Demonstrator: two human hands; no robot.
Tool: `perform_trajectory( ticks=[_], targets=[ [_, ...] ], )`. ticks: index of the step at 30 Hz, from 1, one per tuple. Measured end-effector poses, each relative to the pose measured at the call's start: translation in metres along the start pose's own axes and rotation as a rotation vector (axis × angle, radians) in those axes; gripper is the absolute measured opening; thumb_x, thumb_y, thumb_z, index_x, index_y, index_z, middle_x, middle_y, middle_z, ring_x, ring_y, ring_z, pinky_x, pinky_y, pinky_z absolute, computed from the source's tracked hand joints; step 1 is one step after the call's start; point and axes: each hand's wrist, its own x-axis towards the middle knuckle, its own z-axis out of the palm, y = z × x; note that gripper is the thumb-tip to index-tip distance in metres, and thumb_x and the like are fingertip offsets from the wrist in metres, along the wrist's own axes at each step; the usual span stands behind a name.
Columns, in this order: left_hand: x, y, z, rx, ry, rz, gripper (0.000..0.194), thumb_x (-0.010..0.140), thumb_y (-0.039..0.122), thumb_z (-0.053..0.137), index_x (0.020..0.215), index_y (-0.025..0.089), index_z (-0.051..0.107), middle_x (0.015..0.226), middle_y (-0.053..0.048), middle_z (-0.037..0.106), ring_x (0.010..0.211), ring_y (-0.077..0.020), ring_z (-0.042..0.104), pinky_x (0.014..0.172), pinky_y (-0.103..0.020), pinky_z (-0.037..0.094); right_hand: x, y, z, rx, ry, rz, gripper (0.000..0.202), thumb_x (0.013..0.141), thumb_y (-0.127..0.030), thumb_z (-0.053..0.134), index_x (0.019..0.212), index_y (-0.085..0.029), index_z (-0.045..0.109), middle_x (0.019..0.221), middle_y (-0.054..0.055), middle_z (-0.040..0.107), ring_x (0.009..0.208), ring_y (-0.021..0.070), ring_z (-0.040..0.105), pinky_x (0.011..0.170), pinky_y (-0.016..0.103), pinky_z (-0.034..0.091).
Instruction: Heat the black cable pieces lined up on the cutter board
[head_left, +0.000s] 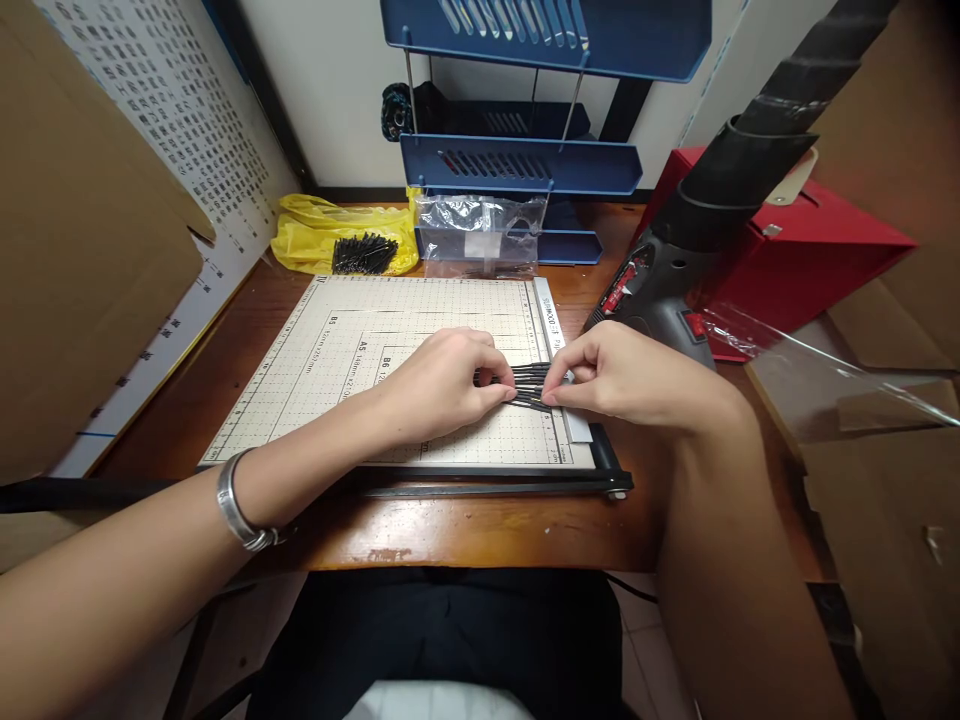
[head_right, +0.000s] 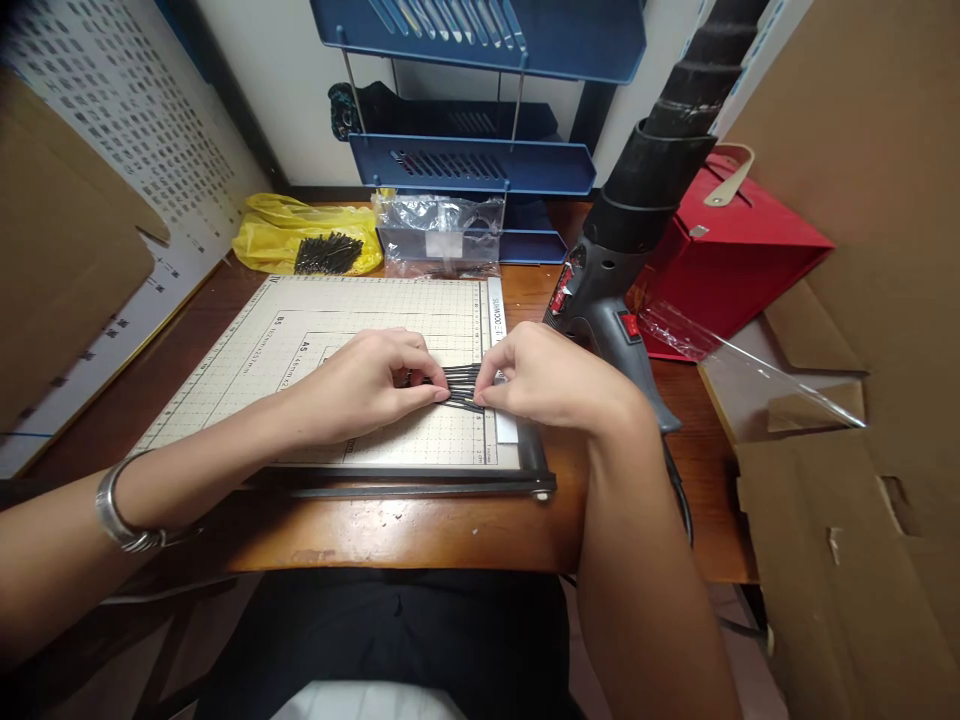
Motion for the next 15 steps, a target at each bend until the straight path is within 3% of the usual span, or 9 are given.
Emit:
perform_trajectory(
  ticks=[6,13,15],
  targets=[
    [0.0032,0.0058,0.0091,-0.006,0.007,0.032,0.009,0.09,0.02,0.074,0.087,0.018,0.082,0.076,-0.002,0.068,0.074,-0.0162,0.058,0.072,-0.031,0.041,-0.002,-0.001,-0.0001,-0.035,0.033,-0.012,0.018,0.077,-0.019,0.063,0.076,-0.021,0.081,0.05,-0.005,0.042,0.05,0.0047,0.029,0.055,0.026,0.027],
    [0.0015,0.0072,0.0076,0.013,0.016,0.0,0.01,0.091,0.021,0.073,0.085,0.018,0.081,0.077,-0.003,0.067,0.073,-0.0159,0.056,0.07,-0.031,0.04,-0.0043,0.007,-0.0037,-0.008,0.043,-0.032,0.017,0.078,-0.025,0.065,0.077,-0.02,0.081,0.058,-0.002,0.057,0.055,0.0061,0.04,0.056,0.025,0.032],
    [0.0006,0.0067,0.0068,0.014,0.029,-0.016,0.011,0.091,0.021,0.073,0.084,0.017,0.081,0.077,-0.003,0.067,0.072,-0.0155,0.056,0.07,-0.031,0.04,-0.004,0.0052,-0.0027,-0.018,0.034,-0.019,0.017,0.078,-0.023,0.064,0.077,-0.02,0.08,0.056,-0.003,0.054,0.054,0.0058,0.039,0.057,0.025,0.032]
  ],
)
